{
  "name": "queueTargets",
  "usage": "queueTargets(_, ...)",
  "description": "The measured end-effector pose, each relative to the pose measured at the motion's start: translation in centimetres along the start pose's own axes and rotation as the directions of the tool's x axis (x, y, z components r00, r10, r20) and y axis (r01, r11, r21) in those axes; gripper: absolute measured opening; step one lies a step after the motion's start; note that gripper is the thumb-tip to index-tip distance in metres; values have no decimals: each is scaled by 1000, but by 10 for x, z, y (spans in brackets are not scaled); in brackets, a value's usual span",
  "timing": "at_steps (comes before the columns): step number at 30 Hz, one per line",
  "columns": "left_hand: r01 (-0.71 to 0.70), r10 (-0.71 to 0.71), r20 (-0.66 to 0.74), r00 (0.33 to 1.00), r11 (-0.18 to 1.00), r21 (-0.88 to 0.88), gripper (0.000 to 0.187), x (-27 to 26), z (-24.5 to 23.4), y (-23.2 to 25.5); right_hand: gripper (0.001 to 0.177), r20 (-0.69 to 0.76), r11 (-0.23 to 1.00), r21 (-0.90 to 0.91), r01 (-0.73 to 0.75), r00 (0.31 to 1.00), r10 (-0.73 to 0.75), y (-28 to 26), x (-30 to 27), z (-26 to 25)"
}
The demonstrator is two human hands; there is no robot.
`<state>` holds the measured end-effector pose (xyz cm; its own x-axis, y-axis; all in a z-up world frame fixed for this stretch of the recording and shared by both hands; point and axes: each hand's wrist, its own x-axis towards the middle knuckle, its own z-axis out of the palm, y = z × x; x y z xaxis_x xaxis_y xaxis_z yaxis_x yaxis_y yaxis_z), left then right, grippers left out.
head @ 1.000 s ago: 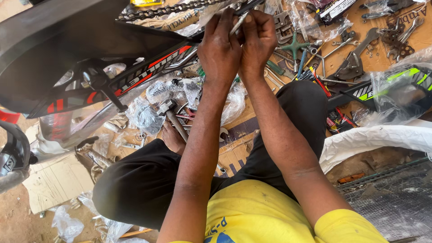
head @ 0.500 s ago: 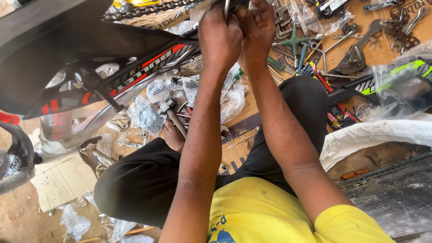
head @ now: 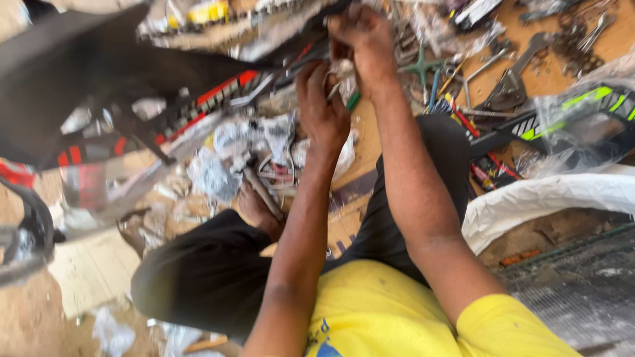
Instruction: The person sits on the floor and works on a bicycle chain, using a screwdriver to adjust a link and a rag to wipe the chain and frame. The person handles the chain directly and uses tools to manipulate the bicycle components.
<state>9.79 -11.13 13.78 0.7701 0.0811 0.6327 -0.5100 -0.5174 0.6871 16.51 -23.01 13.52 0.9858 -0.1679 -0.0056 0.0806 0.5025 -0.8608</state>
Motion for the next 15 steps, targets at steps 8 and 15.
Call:
queueTargets(8,360,-320,405,856,933,-24,36,-58,22,-41,38,78,984,-75,-163,982,169,-8,-4,0)
queueTargets(15,390,-383,72,921,906,-162,29,-9,10,-38,39,75,980,-84,-182,979,189,-4,-13,4)
